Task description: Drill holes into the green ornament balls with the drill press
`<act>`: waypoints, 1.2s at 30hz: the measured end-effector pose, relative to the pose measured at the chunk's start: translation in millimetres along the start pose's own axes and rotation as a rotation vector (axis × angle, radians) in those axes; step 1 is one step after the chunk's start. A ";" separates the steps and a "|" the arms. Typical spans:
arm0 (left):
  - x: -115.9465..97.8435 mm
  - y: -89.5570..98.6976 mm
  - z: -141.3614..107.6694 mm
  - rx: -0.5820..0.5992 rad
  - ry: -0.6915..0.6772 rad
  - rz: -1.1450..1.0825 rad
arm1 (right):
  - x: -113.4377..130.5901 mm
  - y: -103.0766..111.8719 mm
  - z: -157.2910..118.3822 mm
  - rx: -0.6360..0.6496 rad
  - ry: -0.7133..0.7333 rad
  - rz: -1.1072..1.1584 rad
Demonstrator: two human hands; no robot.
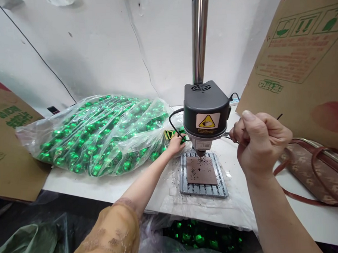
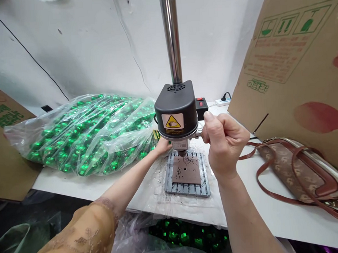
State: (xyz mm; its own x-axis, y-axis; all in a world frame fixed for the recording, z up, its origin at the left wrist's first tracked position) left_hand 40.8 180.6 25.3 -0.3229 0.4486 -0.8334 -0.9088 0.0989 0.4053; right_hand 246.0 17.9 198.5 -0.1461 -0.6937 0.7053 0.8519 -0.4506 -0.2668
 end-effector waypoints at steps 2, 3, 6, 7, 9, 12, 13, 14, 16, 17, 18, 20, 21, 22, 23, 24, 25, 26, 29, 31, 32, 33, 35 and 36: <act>-7.4 7.2 -20.1 -0.017 0.031 -0.004 | -0.8 0.3 0.1 0.007 -0.007 0.002; -11.9 11.0 -31.1 -0.013 0.065 -0.047 | -1.2 0.3 0.1 0.007 -0.007 0.009; -27.8 20.4 -63.1 -0.029 0.257 -0.453 | -2.0 -0.4 -0.4 -0.003 -0.014 0.029; -33.7 21.6 -72.2 -0.040 0.336 -0.645 | -2.1 -0.7 -0.6 -0.005 -0.018 0.032; -45.9 20.9 -86.9 -0.058 0.464 -0.960 | -2.0 -1.1 -1.1 -0.007 -0.017 0.028; -60.9 13.4 -101.3 -0.036 0.546 -1.156 | -1.5 -0.8 -1.3 -0.011 -0.002 0.013; -64.0 9.8 -104.8 -0.031 0.545 -1.161 | -1.5 -0.7 -1.2 -0.008 -0.003 0.009; -66.0 6.0 -107.8 -0.034 0.530 -1.142 | -1.7 -0.5 -1.1 -0.003 -0.004 0.005; -67.0 -2.0 -112.7 -0.058 0.476 -1.049 | -2.1 -0.1 -0.7 0.002 0.002 -0.005; -66.2 -6.1 -114.8 -0.077 0.442 -0.987 | -2.4 0.1 -0.4 0.003 0.010 -0.011; -65.0 -10.4 -116.6 -0.091 0.407 -0.921 | -2.7 0.2 -0.1 0.007 0.017 -0.015; -61.4 -19.0 -119.4 -0.097 0.340 -0.801 | -3.5 0.5 0.6 0.015 0.023 -0.013; -59.4 -23.1 -120.3 -0.090 0.314 -0.753 | -3.9 0.5 1.0 0.021 0.022 -0.011; -57.4 -27.1 -121.0 -0.081 0.292 -0.712 | -4.3 0.5 1.3 0.028 0.019 -0.011; -55.4 -30.6 -121.3 -0.071 0.274 -0.674 | -4.6 0.4 1.5 0.033 0.018 -0.014; -53.5 -33.7 -121.2 -0.062 0.260 -0.642 | -4.8 0.4 1.7 0.035 0.015 -0.020; -51.9 -36.4 -120.8 -0.056 0.249 -0.615 | -5.0 0.4 1.9 0.032 0.014 -0.024; -50.4 -38.8 -120.0 -0.048 0.242 -0.594 | -5.0 0.4 2.0 0.027 0.012 -0.025; -47.3 -44.6 -116.7 -0.027 0.231 -0.562 | -4.9 0.6 1.8 0.007 0.016 -0.017; -46.2 -47.4 -114.9 -0.017 0.225 -0.547 | -4.7 0.6 1.4 0.011 0.026 -0.044; -46.1 -48.5 -114.5 -0.016 0.220 -0.536 | -4.6 0.5 1.2 0.016 0.033 -0.068; -46.3 -49.2 -114.4 -0.018 0.214 -0.522 | -4.4 0.5 0.9 0.021 0.042 -0.091; -48.0 -49.9 -115.1 -0.016 0.192 -0.465 | -4.3 0.3 0.5 0.028 0.056 -0.120; -49.5 -50.1 -115.7 -0.013 0.174 -0.416 | -4.2 0.2 0.4 0.028 0.061 -0.120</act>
Point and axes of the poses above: each hand's wrist, its own z-axis towards the middle knuckle, its own y-axis out of the back of the hand, x = y × z, the point moved 2 cm from there along z, towards the middle knuckle, and after that the axes turned 13 degrees about -z, right-handed, at the moved point
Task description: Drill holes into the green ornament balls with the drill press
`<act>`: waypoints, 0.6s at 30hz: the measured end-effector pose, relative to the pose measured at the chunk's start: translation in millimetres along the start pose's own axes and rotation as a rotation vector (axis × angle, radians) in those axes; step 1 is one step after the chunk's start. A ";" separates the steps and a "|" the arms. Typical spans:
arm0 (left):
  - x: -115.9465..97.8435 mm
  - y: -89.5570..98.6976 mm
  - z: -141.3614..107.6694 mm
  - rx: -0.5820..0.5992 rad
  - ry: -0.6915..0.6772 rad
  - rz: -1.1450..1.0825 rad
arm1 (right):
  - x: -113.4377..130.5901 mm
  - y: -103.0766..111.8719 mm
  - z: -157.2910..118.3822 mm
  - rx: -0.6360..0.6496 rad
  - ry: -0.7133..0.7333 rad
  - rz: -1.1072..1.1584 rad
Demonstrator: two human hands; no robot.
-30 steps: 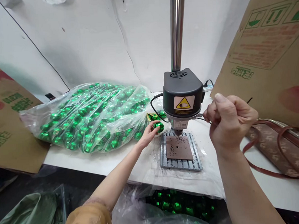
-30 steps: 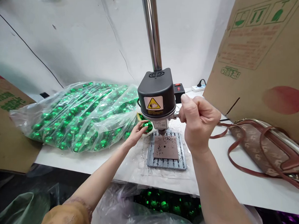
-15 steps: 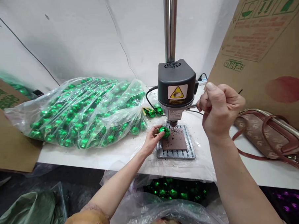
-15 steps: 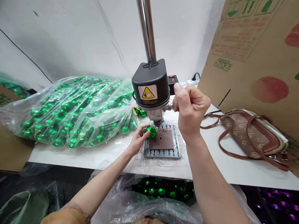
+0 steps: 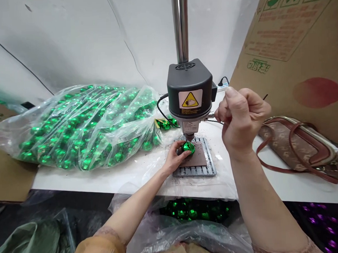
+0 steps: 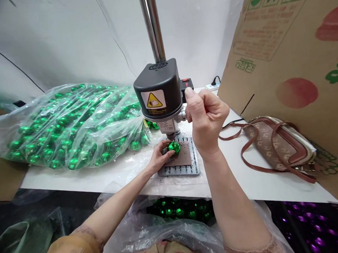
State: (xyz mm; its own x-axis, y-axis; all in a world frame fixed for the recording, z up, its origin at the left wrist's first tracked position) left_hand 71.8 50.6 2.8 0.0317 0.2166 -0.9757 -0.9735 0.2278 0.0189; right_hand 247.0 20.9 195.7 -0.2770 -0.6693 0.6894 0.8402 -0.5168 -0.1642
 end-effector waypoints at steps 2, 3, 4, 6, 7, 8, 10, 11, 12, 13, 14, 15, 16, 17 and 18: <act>-3.0 -1.7 -1.7 0.012 -0.032 0.114 | 0.1 -0.2 0.0 0.000 0.003 0.021; -4.4 -2.6 -2.4 0.021 -0.043 0.158 | 0.2 -0.3 0.1 0.001 0.003 0.031; -5.4 -3.6 -2.8 0.033 -0.047 0.178 | 0.4 -0.3 0.3 0.002 0.004 0.035; -6.3 -5.4 -2.7 0.063 -0.037 0.155 | 0.8 0.0 0.3 0.000 0.000 0.018; -6.1 -6.1 -2.4 0.081 -0.027 0.127 | 0.9 0.4 0.0 -0.002 -0.002 0.003; -5.7 -6.5 -2.0 0.095 -0.018 0.100 | 1.0 0.9 -0.7 -0.006 -0.001 -0.007; -4.3 -6.6 -1.1 0.105 -0.003 0.065 | 0.9 1.9 -3.4 -0.010 0.016 0.007; -3.6 -6.4 -0.8 0.103 0.001 0.057 | 0.6 2.3 -5.4 -0.013 0.029 0.023; -2.9 -6.1 -0.6 0.100 0.002 0.055 | 0.0 2.8 -7.9 -0.018 0.047 0.040; -2.4 -5.9 -0.6 0.096 0.000 0.058 | -0.7 3.2 -10.6 -0.027 0.066 0.055; -2.0 -5.7 -0.6 0.091 -0.004 0.062 | -1.6 3.6 -13.4 -0.039 0.086 0.070; -1.7 -5.6 -0.8 0.089 -0.008 0.067 | -2.6 3.9 -16.2 -0.052 0.108 0.082; -1.6 -5.6 -1.0 0.088 -0.013 0.070 | -3.6 4.1 -18.7 -0.064 0.129 0.093; -1.6 -5.6 -1.2 0.088 -0.017 0.071 | -4.7 4.2 -21.0 -0.075 0.148 0.107; -1.7 -5.6 -1.4 0.088 -0.019 0.071 | -5.8 4.2 -22.9 -0.082 0.162 0.119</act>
Point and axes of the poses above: each hand's wrist, its own z-axis towards the middle knuckle, its own y-axis out of the back of the hand, x = y × z, the point moved 2 cm from there along z, towards the middle knuckle, and after that the axes turned 13 degrees about -z, right-handed, at the moved point
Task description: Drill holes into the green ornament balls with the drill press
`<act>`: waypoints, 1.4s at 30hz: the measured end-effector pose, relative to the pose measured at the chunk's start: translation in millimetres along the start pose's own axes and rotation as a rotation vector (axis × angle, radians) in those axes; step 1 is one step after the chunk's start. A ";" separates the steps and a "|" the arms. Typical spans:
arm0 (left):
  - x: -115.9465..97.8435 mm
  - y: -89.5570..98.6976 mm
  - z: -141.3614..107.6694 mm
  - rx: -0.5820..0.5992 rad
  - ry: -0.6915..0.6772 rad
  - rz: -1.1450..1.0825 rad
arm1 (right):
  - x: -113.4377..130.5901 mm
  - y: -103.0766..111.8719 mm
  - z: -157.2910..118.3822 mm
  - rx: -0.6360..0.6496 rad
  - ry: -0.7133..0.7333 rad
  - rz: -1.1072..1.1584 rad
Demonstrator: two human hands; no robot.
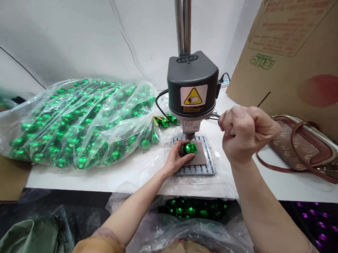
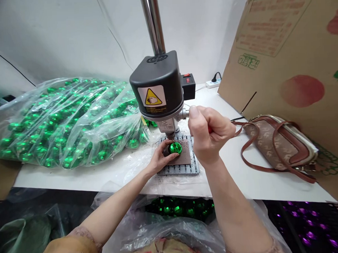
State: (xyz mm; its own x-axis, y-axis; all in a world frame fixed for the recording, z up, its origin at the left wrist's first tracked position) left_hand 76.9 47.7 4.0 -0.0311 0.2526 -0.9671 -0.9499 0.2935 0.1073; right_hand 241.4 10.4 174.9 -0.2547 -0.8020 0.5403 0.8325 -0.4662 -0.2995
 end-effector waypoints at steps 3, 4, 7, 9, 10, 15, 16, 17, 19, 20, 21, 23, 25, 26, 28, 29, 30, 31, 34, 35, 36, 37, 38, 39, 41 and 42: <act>0.1 -0.1 -0.5 0.010 0.007 0.002 | -2.6 1.0 -4.1 -0.012 0.026 0.028; 0.3 -0.1 -0.6 0.014 0.007 0.006 | -3.5 1.5 -5.0 -0.010 0.033 0.036; 1.7 0.0 -0.8 0.019 -0.005 0.020 | -6.6 3.3 -7.4 -0.010 0.050 0.040; 3.1 0.1 -0.9 0.013 -0.013 0.023 | -9.4 4.9 -9.5 -0.024 0.051 0.014; 3.9 0.1 -1.0 0.010 -0.015 0.024 | -10.8 5.7 -10.8 -0.032 0.054 -0.006; 6.2 0.1 -1.3 0.012 -0.011 0.023 | -16.2 8.6 -16.8 -0.051 0.121 -0.056; 6.3 0.0 -1.3 0.013 -0.012 0.024 | -16.8 8.9 -17.3 -0.053 0.131 -0.051; 6.3 -0.1 -1.3 0.011 -0.014 0.027 | -17.4 9.2 -17.7 -0.055 0.138 -0.045; 6.0 -0.2 -1.4 0.004 -0.022 0.032 | -18.7 9.7 -18.5 -0.046 0.152 -0.029; 5.9 -0.3 -1.4 0.001 -0.026 0.033 | -19.6 10.0 -19.2 -0.037 0.159 -0.019; 5.8 -0.3 -1.5 0.000 -0.029 0.032 | -20.6 10.5 -20.4 -0.031 0.173 -0.005; 6.1 -0.2 -1.8 -0.001 -0.031 0.028 | -22.4 11.7 -24.0 -0.029 0.222 0.024; 6.8 -0.1 -2.3 0.000 -0.028 0.024 | -23.0 12.1 -27.2 -0.038 0.260 0.035; 7.2 0.0 -2.6 0.000 -0.026 0.024 | -22.3 11.5 -27.6 -0.044 0.263 0.034; 7.7 -0.5 -2.8 -0.001 -0.022 0.023 | -18.1 8.6 -23.9 -0.063 0.218 0.031; 7.4 -1.2 -2.7 -0.004 -0.019 0.021 | -14.8 6.1 -19.6 -0.069 0.171 0.032; 6.4 -2.1 -2.4 -0.008 -0.018 0.019 | -10.7 3.4 -13.8 -0.076 0.119 0.033; 4.3 -3.2 -2.2 -0.016 -0.018 0.021 | -6.6 0.2 -7.0 -0.068 0.050 0.032; -10.3 -7.0 -5.7 -0.077 -0.060 0.097 | 4.1 -7.3 13.7 -0.036 -0.123 -0.006; -17.9 -8.0 -10.3 -0.112 -0.092 0.156 | 6.4 -8.6 19.0 -0.019 -0.156 -0.019; -26.4 -9.0 -17.7 -0.141 -0.130 0.225 | 7.8 -9.3 22.8 -0.002 -0.179 -0.029; -35.0 -10.4 -28.2 -0.145 -0.173 0.296 | 8.6 -9.4 25.3 0.012 -0.191 -0.036; -42.9 -12.3 -41.9 -0.108 -0.220 0.363 | 8.9 -9.2 26.6 0.022 -0.193 -0.039; -49.5 -14.6 -58.5 -0.031 -0.269 0.432 | 8.8 -8.7 26.8 0.025 -0.190 -0.041; -56.5 -19.7 -97.6 0.230 -0.379 0.593 | 8.2 -7.8 25.7 0.020 -0.178 -0.043; -56.8 -21.0 -117.1 0.360 -0.435 0.697 | 7.7 -7.7 24.8 0.016 -0.172 -0.042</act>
State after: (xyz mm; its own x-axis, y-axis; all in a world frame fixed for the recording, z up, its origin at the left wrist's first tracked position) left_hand 62.1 -80.8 29.6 -0.3740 0.7873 -0.4902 -0.6023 0.1957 0.7739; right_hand 245.3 17.0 200.9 -0.2027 -0.7056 0.6790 0.8307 -0.4910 -0.2622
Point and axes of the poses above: each hand's wrist, its own z-axis towards the middle knuckle, its own y-axis out of the back of the hand, x = y × z, the point moved 2 cm from there along z, towards the middle knuckle, and after that the axes turned 13 degrees about -z, right-handed, at the moved point
